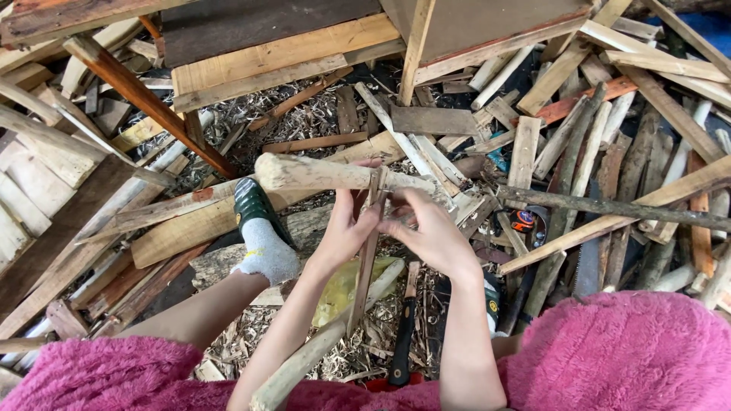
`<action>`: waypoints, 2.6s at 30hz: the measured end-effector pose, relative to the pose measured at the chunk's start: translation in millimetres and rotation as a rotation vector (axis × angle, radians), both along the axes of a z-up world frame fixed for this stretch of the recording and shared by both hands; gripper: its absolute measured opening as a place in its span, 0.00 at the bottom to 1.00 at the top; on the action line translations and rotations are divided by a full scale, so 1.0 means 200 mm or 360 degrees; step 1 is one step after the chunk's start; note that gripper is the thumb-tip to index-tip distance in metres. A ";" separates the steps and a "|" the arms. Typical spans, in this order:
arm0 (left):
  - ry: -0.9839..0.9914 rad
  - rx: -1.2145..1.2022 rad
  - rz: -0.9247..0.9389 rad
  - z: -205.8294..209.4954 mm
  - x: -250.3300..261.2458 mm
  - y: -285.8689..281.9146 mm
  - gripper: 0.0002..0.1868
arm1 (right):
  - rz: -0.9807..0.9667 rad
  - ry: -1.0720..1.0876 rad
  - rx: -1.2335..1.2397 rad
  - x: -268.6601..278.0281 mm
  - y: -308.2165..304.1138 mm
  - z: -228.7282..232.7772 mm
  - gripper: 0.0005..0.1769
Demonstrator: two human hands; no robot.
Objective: Assembling wooden components using a hammer and manual fitting
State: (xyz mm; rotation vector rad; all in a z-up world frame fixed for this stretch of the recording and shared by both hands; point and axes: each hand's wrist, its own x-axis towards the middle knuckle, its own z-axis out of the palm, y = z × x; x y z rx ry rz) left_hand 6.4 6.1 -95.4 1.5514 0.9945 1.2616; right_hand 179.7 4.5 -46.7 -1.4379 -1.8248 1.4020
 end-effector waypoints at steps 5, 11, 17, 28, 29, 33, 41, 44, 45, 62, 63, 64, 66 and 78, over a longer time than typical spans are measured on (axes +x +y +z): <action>-0.0021 -0.0064 -0.0079 -0.05 0.03 -0.01 0.41 | -0.0053 0.0048 0.0227 0.06 0.04 -0.14 0.21; 0.0028 -0.0133 -0.0253 -0.05 0.06 -0.02 0.41 | -0.0187 0.0621 0.0407 0.04 0.05 -0.18 0.23; 0.0169 -0.0137 -0.0094 -0.05 0.05 -0.01 0.46 | -0.0232 0.0445 0.0586 0.01 -0.01 0.02 0.16; 0.0149 -0.0040 0.0040 -0.01 0.03 -0.01 0.44 | -0.0174 -0.0055 0.0991 -0.06 0.00 0.00 0.14; 0.0273 -0.0126 0.0086 -0.04 0.02 0.00 0.29 | -0.0185 0.0033 0.1010 -0.06 0.01 -0.02 0.13; 0.0109 -0.0180 -0.0058 0.03 0.05 0.01 0.45 | -0.0347 0.0261 0.1067 -0.10 0.06 -0.14 0.13; -0.0001 0.0128 -0.0041 -0.18 0.18 0.10 0.44 | -0.0809 0.0470 0.0660 -0.15 0.09 -0.23 0.28; -0.0033 0.0146 0.0011 -0.25 0.22 0.13 0.44 | -0.0912 0.0313 0.0489 -0.15 0.10 -0.21 0.33; -0.0090 0.0146 0.0046 -0.27 0.23 0.14 0.43 | -0.0884 0.0274 0.0401 -0.16 0.11 -0.21 0.38; -0.0205 -0.0095 0.0232 -0.20 0.23 0.11 0.42 | -0.0924 0.0294 0.0546 -0.26 0.09 -0.16 0.35; -0.0127 -0.0186 0.0260 -0.20 0.23 0.12 0.43 | -0.0954 0.0220 0.0593 -0.27 0.10 -0.13 0.37; -0.0128 -0.0169 0.0273 -0.22 0.22 0.13 0.43 | -0.0941 0.0228 0.0608 -0.27 0.12 -0.19 0.37; -0.0242 0.0034 0.0277 -0.28 0.19 0.14 0.44 | -0.1005 0.0287 0.0820 -0.28 0.14 -0.31 0.31; -0.0165 -0.0003 0.0350 -0.23 0.12 0.13 0.43 | -0.0563 -0.0069 0.1495 -0.24 0.26 -0.35 0.20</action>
